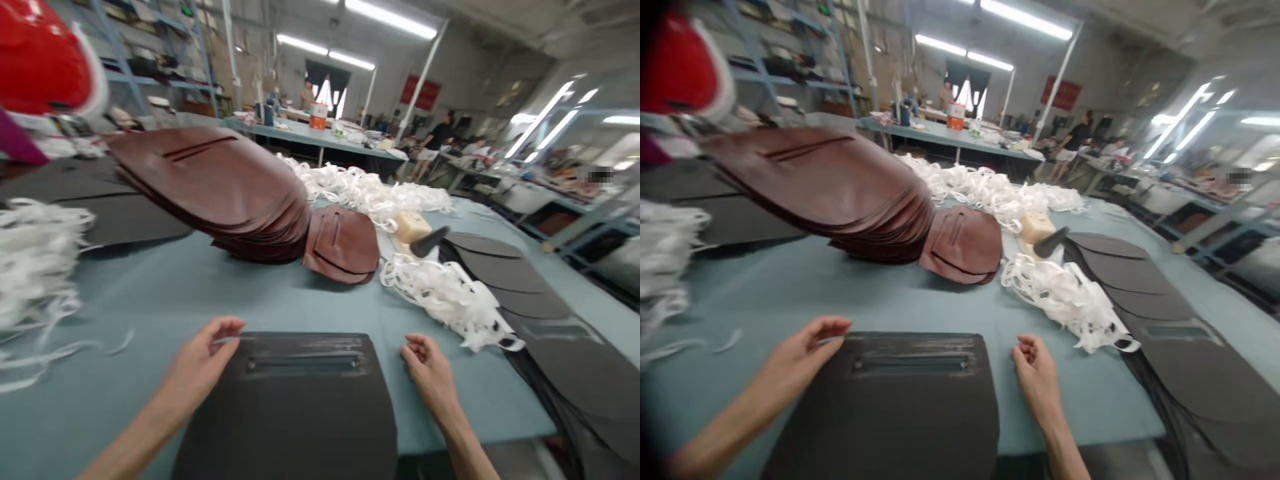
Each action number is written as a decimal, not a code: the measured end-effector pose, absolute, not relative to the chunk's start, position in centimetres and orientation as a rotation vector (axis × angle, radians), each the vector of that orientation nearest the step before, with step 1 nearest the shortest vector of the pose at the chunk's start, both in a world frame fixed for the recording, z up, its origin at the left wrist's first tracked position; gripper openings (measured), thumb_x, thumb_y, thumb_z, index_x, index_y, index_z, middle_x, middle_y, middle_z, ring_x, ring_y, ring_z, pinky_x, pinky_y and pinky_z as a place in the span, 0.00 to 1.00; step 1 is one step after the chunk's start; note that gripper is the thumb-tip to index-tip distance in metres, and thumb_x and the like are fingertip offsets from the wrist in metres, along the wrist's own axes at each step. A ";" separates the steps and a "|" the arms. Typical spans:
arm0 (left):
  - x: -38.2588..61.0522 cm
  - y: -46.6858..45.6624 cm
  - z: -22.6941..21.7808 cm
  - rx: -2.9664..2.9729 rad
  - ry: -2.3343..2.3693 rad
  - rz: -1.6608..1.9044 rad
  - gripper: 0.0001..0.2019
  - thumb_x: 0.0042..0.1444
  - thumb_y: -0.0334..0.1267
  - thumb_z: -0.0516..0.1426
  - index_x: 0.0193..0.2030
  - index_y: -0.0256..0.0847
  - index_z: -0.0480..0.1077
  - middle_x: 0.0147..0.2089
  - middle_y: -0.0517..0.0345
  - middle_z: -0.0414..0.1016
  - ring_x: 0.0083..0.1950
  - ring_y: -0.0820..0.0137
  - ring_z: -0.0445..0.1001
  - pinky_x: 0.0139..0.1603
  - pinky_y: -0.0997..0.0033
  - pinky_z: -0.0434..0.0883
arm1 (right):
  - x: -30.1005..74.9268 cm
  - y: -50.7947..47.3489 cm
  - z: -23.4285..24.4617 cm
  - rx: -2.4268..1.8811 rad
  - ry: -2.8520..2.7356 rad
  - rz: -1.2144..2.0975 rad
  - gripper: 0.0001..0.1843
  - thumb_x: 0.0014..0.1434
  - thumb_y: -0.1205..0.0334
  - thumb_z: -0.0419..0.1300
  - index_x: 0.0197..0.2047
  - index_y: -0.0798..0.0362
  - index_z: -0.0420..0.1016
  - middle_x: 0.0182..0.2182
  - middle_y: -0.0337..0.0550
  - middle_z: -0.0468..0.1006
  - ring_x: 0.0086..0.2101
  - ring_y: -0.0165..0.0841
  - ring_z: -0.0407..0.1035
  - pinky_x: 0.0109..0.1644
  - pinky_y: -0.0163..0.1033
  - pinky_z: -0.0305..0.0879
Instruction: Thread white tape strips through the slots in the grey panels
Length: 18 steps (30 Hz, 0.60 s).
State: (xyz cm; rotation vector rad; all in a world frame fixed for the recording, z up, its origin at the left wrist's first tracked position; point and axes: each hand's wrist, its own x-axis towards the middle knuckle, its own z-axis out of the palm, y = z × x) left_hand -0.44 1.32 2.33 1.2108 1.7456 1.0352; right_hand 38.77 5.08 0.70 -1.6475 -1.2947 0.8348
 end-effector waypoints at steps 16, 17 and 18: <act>29.2 16.4 3.4 2.320 1.227 0.530 0.17 0.60 0.33 0.50 0.57 0.40 0.63 0.52 0.44 0.68 0.50 0.60 0.70 0.50 0.61 0.67 | 41.1 10.6 4.0 -1.640 -1.824 -0.258 0.14 0.60 0.70 0.47 0.44 0.53 0.71 0.44 0.49 0.73 0.48 0.39 0.64 0.53 0.46 0.59; 29.9 16.7 3.0 2.307 1.258 0.524 0.16 0.61 0.32 0.49 0.55 0.38 0.64 0.51 0.42 0.68 0.50 0.59 0.70 0.50 0.61 0.67 | 41.2 11.2 3.9 -1.660 -1.898 -0.285 0.15 0.59 0.71 0.49 0.46 0.52 0.71 0.47 0.50 0.73 0.51 0.40 0.62 0.55 0.47 0.57; 30.1 16.8 2.8 2.297 1.280 0.520 0.15 0.61 0.31 0.47 0.52 0.37 0.66 0.49 0.41 0.69 0.48 0.59 0.71 0.48 0.60 0.67 | 41.3 11.7 3.7 -1.689 -1.974 -0.314 0.17 0.58 0.71 0.50 0.48 0.51 0.71 0.50 0.49 0.71 0.53 0.41 0.60 0.56 0.49 0.55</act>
